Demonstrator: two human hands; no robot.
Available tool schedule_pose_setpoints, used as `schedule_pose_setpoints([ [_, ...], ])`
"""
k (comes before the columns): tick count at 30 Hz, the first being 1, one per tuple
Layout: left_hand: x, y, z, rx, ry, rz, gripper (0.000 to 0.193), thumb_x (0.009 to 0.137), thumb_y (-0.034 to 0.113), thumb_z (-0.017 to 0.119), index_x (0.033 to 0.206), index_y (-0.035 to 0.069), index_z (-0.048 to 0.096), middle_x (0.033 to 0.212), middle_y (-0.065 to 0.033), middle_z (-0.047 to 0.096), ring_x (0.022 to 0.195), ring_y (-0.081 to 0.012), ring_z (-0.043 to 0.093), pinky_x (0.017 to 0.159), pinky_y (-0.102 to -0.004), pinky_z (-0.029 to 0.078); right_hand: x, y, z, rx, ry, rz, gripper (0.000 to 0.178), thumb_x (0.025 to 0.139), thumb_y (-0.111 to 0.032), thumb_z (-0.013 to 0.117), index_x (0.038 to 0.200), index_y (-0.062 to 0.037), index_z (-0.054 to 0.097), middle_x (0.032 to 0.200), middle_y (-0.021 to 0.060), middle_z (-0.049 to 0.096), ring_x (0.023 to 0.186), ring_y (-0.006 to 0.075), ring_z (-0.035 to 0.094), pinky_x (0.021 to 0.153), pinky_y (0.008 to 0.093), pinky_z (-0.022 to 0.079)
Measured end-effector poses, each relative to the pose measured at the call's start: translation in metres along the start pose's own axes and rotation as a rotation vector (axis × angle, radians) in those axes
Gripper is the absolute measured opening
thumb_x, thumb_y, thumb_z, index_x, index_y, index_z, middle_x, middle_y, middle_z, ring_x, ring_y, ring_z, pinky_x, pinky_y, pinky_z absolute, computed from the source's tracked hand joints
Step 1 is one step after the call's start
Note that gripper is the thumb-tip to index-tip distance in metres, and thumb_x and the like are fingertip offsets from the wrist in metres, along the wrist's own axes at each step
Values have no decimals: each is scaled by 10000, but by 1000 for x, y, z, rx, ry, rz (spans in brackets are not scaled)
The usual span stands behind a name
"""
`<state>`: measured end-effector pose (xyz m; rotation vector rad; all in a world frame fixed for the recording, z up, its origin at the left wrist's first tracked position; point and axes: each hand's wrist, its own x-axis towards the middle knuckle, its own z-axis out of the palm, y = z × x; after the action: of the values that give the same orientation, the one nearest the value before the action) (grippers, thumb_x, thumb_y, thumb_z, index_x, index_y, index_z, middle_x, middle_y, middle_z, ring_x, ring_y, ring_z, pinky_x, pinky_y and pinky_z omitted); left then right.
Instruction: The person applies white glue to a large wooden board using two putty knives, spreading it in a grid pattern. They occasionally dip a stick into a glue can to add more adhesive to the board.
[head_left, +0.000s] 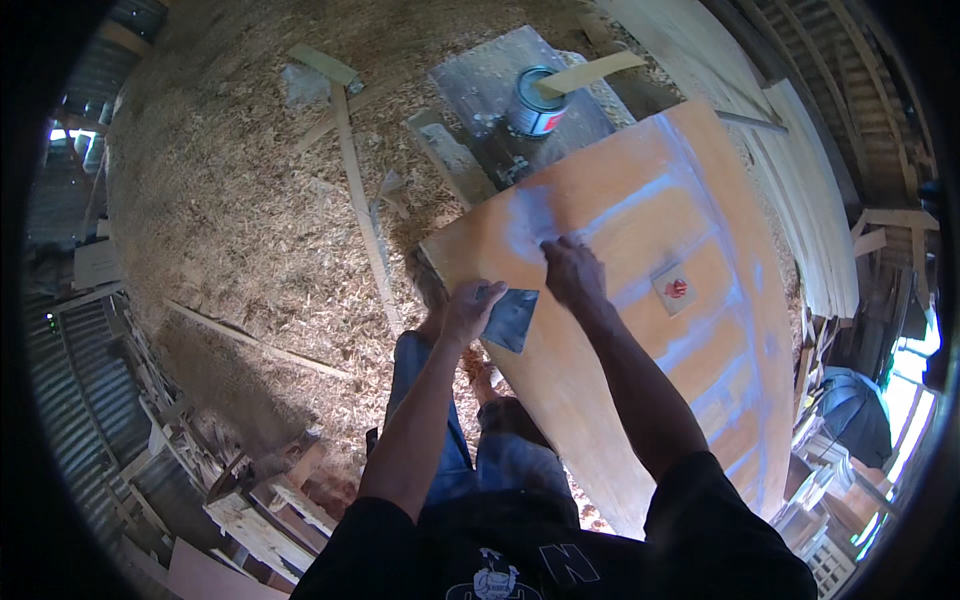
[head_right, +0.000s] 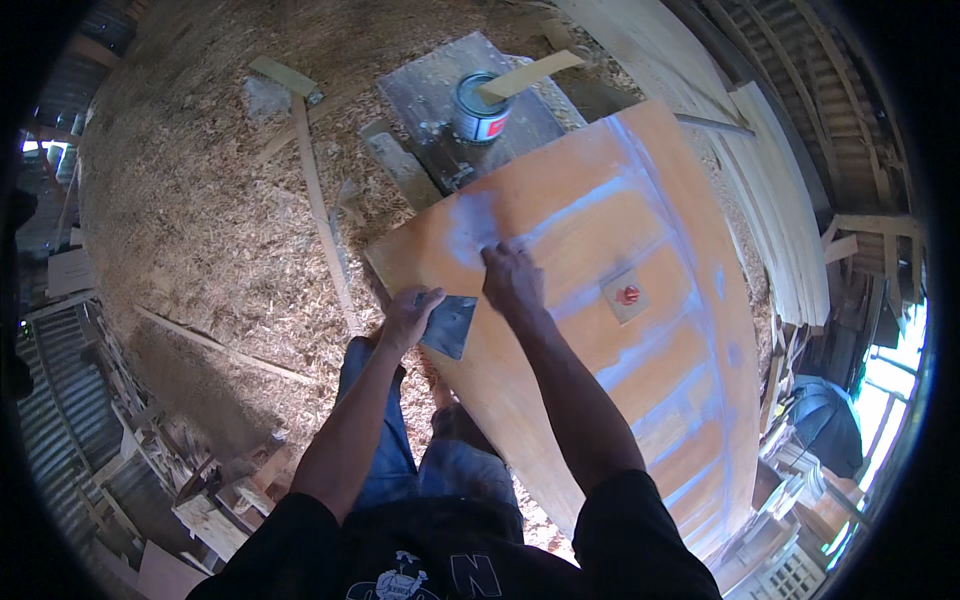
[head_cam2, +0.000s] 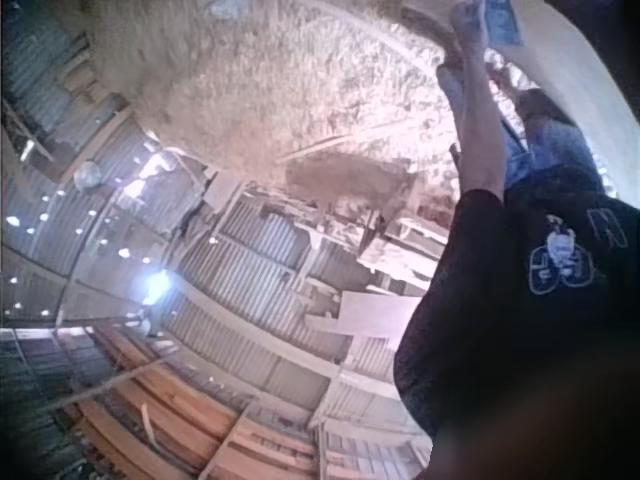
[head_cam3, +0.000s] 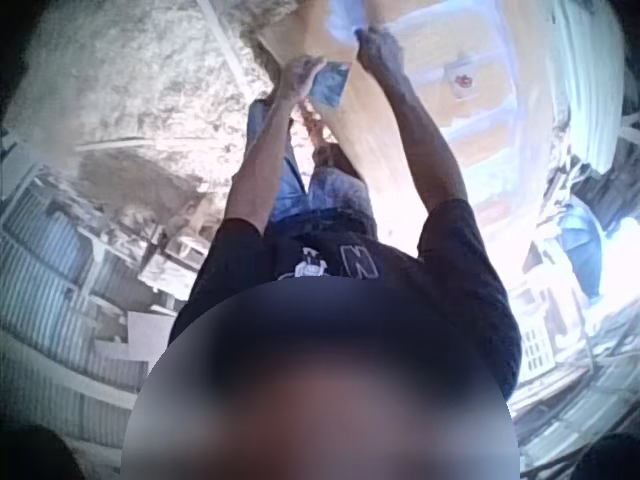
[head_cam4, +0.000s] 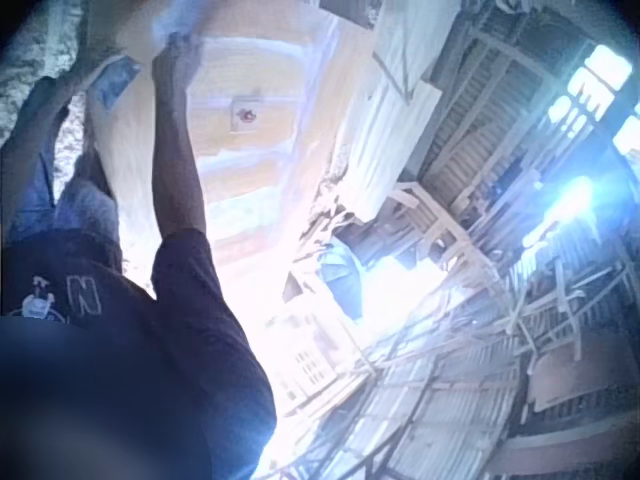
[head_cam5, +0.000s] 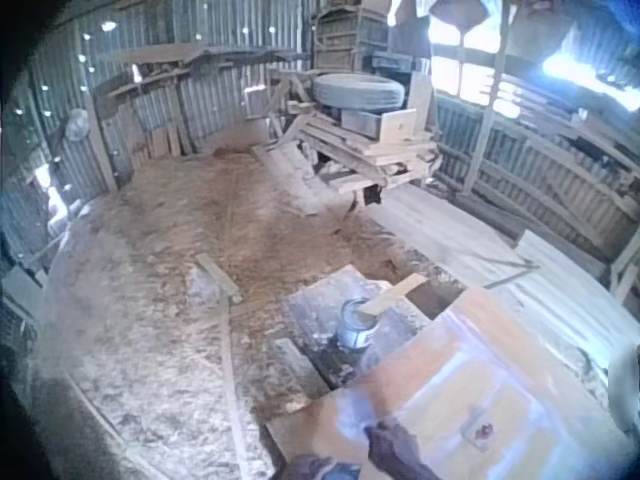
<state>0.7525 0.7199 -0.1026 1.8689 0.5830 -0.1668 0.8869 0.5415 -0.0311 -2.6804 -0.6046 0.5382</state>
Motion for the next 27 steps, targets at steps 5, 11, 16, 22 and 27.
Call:
schedule_pose_setpoints([
  [5,14,5,-26,-438,-36,-165,444,962,370,687,1041,-65,719,983,-94,731,957,-142,650,867,-304,502,30,-13,-20,-109,-400,-37,319,905,-138,542,1162,-167,729,1132,123,723,1032,343,696,901,469,555],
  [11,61,27,-36,-400,-354,-164,415,958,414,700,977,1,739,901,-79,746,840,-168,691,764,-357,542,155,-2,-71,102,-476,-224,351,779,-100,616,1098,-137,759,1038,130,755,978,329,708,851,433,561],
  [16,79,29,-29,-160,-495,6,439,936,464,711,924,26,739,796,-129,720,706,-229,680,677,-382,528,237,-40,-74,84,-709,-308,380,799,-51,585,1148,-87,732,988,162,743,938,322,708,841,447,548],
  [22,77,25,-31,-102,-538,25,460,923,472,714,897,14,739,791,-196,718,749,-355,711,696,-436,557,245,-31,-73,173,-518,-6,377,858,-38,587,1211,-88,709,1037,166,736,971,310,712,880,411,542],
  [27,76,26,-27,-99,-495,53,440,909,450,729,866,12,730,804,-193,720,727,-354,704,682,-441,562,247,-13,-61,369,-521,6,345,850,-17,597,1175,-59,706,1042,157,731,1047,287,697,922,375,525],
])
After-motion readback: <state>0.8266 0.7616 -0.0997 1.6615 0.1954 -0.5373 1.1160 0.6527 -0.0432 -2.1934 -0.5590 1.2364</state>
